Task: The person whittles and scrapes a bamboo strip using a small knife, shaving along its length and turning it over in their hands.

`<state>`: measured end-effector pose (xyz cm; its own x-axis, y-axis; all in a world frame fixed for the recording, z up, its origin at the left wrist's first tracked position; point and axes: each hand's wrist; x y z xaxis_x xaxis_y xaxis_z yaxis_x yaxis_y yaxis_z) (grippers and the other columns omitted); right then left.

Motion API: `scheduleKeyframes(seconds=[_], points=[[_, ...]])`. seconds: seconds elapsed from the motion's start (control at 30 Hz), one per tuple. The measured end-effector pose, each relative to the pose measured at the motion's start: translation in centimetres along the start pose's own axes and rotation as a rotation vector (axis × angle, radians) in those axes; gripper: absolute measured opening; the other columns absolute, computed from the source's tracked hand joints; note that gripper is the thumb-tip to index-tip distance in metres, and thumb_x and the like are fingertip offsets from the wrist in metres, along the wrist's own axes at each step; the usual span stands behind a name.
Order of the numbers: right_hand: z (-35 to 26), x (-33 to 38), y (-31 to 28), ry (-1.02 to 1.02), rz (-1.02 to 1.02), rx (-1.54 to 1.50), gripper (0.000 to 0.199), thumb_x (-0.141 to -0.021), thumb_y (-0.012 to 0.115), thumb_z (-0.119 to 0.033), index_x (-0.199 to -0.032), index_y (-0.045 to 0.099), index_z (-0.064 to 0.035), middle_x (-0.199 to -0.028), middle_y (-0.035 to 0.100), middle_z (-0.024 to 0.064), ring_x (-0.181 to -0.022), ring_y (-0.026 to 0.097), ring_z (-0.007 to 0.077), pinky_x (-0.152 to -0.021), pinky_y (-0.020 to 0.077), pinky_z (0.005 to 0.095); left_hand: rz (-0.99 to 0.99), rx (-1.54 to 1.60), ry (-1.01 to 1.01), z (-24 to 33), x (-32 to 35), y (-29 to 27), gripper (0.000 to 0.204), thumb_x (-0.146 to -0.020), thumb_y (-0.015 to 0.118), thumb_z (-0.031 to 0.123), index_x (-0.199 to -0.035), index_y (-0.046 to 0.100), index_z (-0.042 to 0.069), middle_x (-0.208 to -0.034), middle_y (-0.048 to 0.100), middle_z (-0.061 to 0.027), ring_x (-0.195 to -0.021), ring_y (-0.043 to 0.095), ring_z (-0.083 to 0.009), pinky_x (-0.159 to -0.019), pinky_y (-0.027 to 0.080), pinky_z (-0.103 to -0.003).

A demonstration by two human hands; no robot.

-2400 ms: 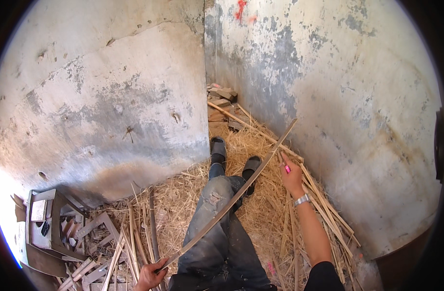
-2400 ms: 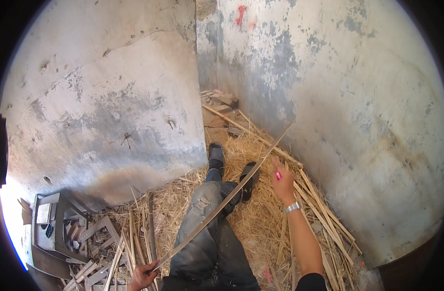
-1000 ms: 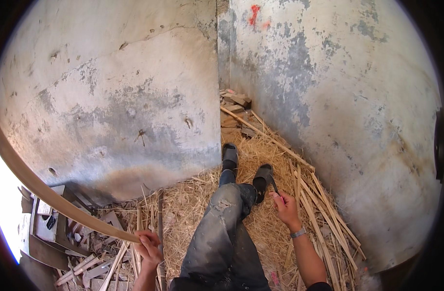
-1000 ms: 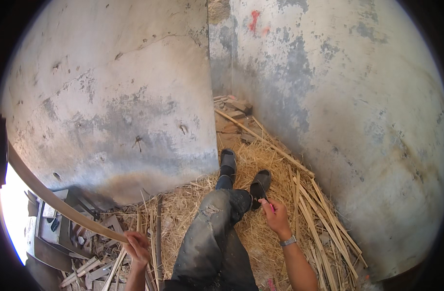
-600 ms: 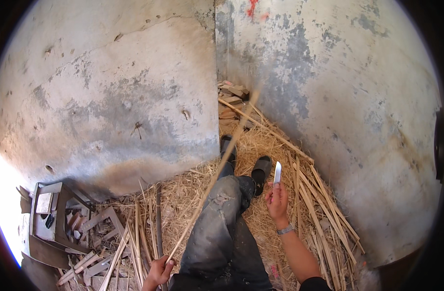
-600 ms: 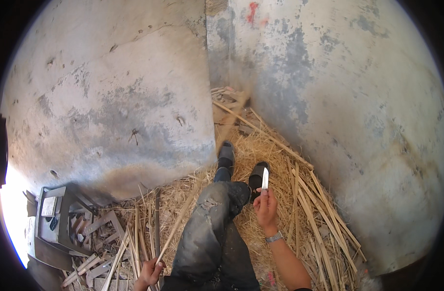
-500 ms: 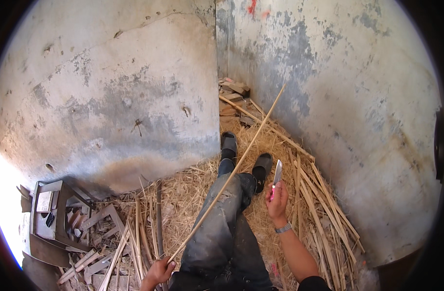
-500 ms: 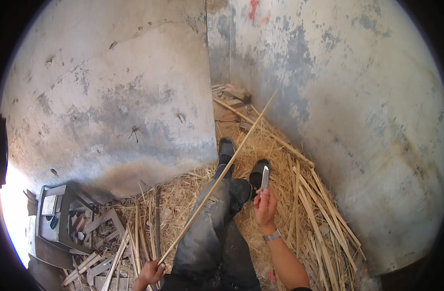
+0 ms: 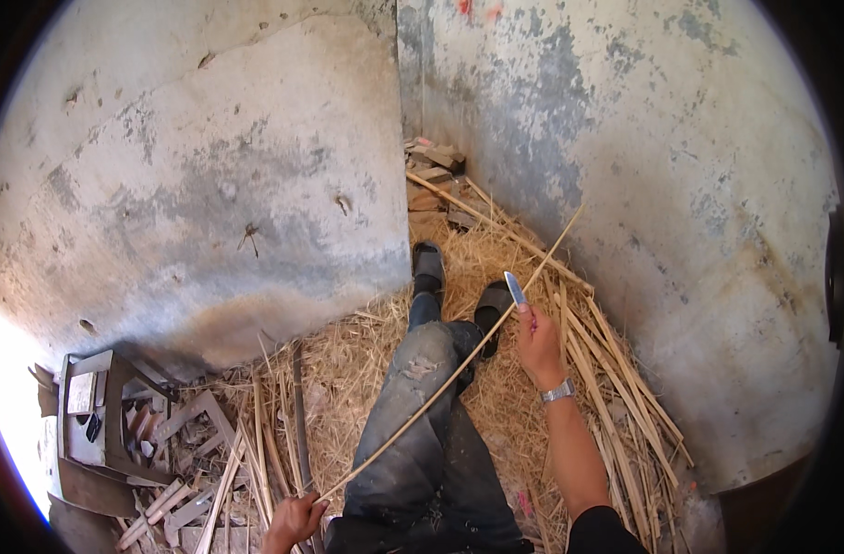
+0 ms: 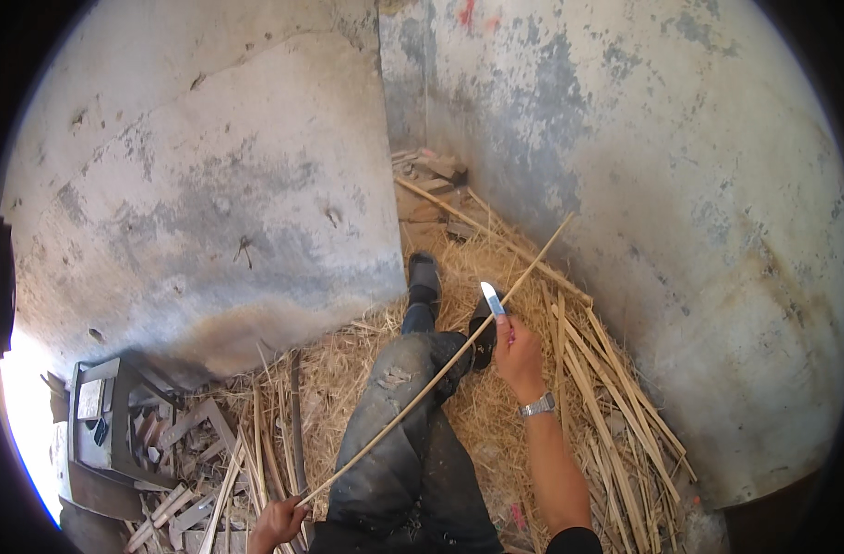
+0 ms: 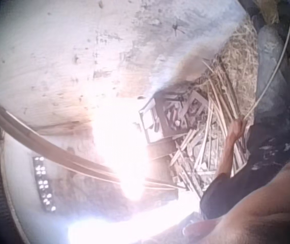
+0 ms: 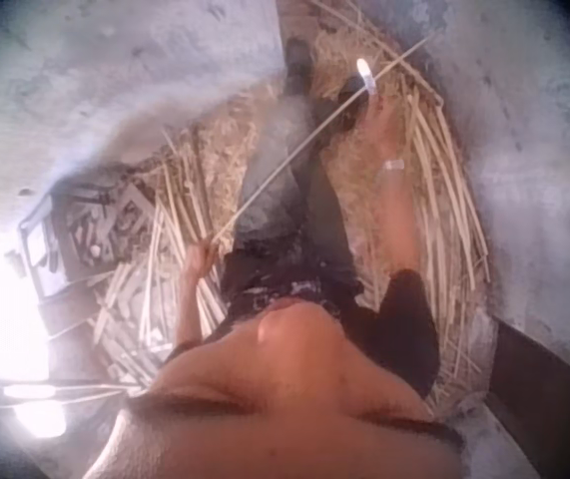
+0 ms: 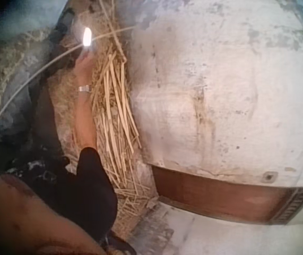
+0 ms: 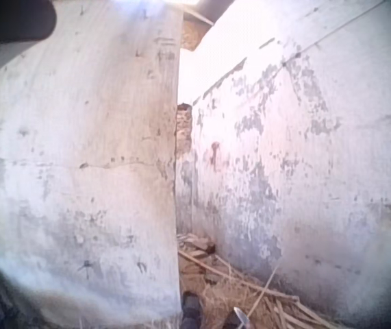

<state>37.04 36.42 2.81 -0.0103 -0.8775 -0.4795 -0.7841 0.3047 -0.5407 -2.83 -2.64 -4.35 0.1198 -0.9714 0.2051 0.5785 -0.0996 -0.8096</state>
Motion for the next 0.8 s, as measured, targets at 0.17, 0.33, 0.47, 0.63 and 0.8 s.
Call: scheduleKeyframes(seconds=[0.17, 0.33, 0.47, 0.63, 0.8], points=[[1.5, -3.9, -0.9, -0.072, 0.052, 0.111, 0.051, -0.113, 0.051, -0.036, -0.082, 0.062, 0.0024, -0.060, 0.053, 0.0200, -0.053, 0.052, 0.0375, -0.052, 0.0373, 0.0470, -0.030, -0.076, -0.026, -4.7, 0.1, 3.6, 0.043, -0.109, 0.057, 0.036, -0.134, 0.067, 0.003, -0.075, 0.071, -0.0213, -0.070, 0.072, -0.0369, -0.061, 0.053, -0.049], [2.8, -4.7, -1.7, -0.017, 0.023, 0.161, 0.052, -0.113, 0.051, -0.038, -0.082, 0.062, 0.0023, -0.059, 0.052, 0.0210, -0.052, 0.052, 0.0397, -0.053, 0.0377, 0.0488, 0.044, -0.035, 0.053, -1.2, -0.8, 1.0, 0.030, -0.105, 0.060, 0.032, -0.102, 0.069, 0.003, -0.067, 0.064, -0.0226, -0.064, 0.066, -0.0436, -0.059, 0.050, -0.053], [2.1, -3.3, 0.2, -0.086, 0.043, 0.139, 0.052, -0.113, 0.051, -0.038, -0.081, 0.061, 0.0018, -0.060, 0.053, 0.0224, -0.052, 0.052, 0.0408, -0.052, 0.0378, 0.0488, 0.056, -0.038, 0.077, -0.3, -0.6, -0.2, 0.026, -0.102, 0.066, 0.025, -0.090, 0.065, 0.002, -0.062, 0.060, -0.0253, -0.063, 0.064, -0.0495, -0.057, 0.049, -0.058], [-1.3, 0.6, 1.2, -0.045, -0.160, 0.054, 0.048, -0.113, 0.052, -0.034, -0.081, 0.061, 0.0006, -0.063, 0.055, 0.0247, -0.054, 0.054, 0.0439, -0.051, 0.0389, 0.0490, 0.073, -0.050, 0.097, 0.2, -0.5, -0.7, 0.025, -0.102, 0.067, 0.024, -0.090, 0.063, 0.003, -0.058, 0.057, -0.0239, -0.060, 0.063, -0.0491, -0.053, 0.048, -0.057], [-2.1, 3.6, 1.7, -0.085, -0.169, 0.046, 0.046, -0.113, 0.053, -0.033, -0.082, 0.061, -0.0004, -0.062, 0.057, 0.0242, -0.054, 0.057, 0.0450, -0.051, 0.0407, 0.0513, 0.112, -0.117, 0.060, 2.4, -1.0, -0.8, 0.024, -0.101, 0.068, 0.024, -0.091, 0.064, 0.003, -0.060, 0.062, -0.0243, -0.060, 0.066, -0.0478, -0.054, 0.051, -0.056]])
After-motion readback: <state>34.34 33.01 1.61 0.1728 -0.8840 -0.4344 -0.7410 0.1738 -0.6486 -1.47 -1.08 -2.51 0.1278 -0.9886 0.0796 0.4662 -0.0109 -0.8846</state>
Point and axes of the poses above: each hand's wrist, its own x-axis away from the middle knuckle, its own y-axis out of the palm, z = x × y
